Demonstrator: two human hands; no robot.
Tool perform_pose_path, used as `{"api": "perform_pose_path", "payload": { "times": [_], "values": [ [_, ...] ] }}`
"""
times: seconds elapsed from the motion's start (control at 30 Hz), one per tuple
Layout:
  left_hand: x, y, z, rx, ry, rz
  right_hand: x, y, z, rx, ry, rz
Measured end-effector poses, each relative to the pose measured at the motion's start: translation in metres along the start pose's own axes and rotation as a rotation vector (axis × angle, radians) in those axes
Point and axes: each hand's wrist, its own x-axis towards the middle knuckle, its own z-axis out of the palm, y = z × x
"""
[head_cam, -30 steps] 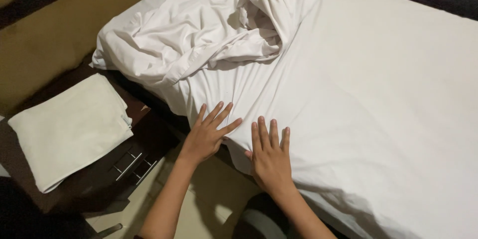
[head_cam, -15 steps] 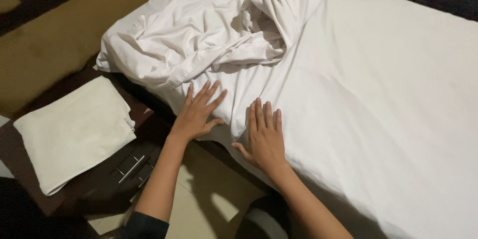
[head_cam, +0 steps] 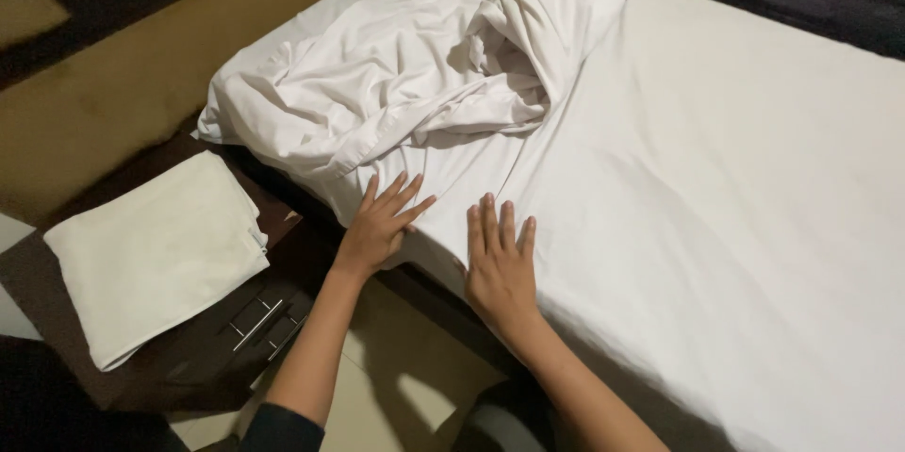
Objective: The person smooths and tucks a white bedsheet onto a mattress. They move around the bed to adjust the sheet on different sides, pulling it tight and smoothing out wrinkles by hand.
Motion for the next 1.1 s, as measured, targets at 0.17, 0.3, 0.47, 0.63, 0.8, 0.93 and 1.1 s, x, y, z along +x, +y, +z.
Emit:
{"api": "perform_pose_path", "payload": {
  "times": [0.17,0.3,0.47,0.63,0.8,0.93,1.1],
  "values": [
    [-0.011,-0.001,-0.011,-0.057,-0.03,-0.025,-0.008,-0.012,0.012,0.029,0.092,-0.05],
    [-0.016,-0.007,-0.013,-0.069,-0.032,-0.037,-0.007,-0.024,0.016,0.075,0.103,-0.022],
    [-0.024,-0.007,-0.018,-0.025,-0.021,-0.028,-0.009,-0.03,0.018,0.054,0.103,-0.031],
    [-0.019,0.007,-0.021,0.065,-0.024,-0.057,-0.009,-0.023,0.003,0.075,0.063,-0.066],
    [0.005,0.043,-0.02,0.129,0.087,-0.121,-0.013,0.005,-0.014,0.331,-0.034,-0.116],
    [0.044,0.093,-0.009,0.039,0.081,-0.092,-0.026,0.065,-0.025,0.062,-0.003,-0.053],
    [0.102,0.154,0.025,-0.087,-0.007,-0.087,-0.047,0.137,-0.056,-0.069,-0.135,0.266]
  ]
}}
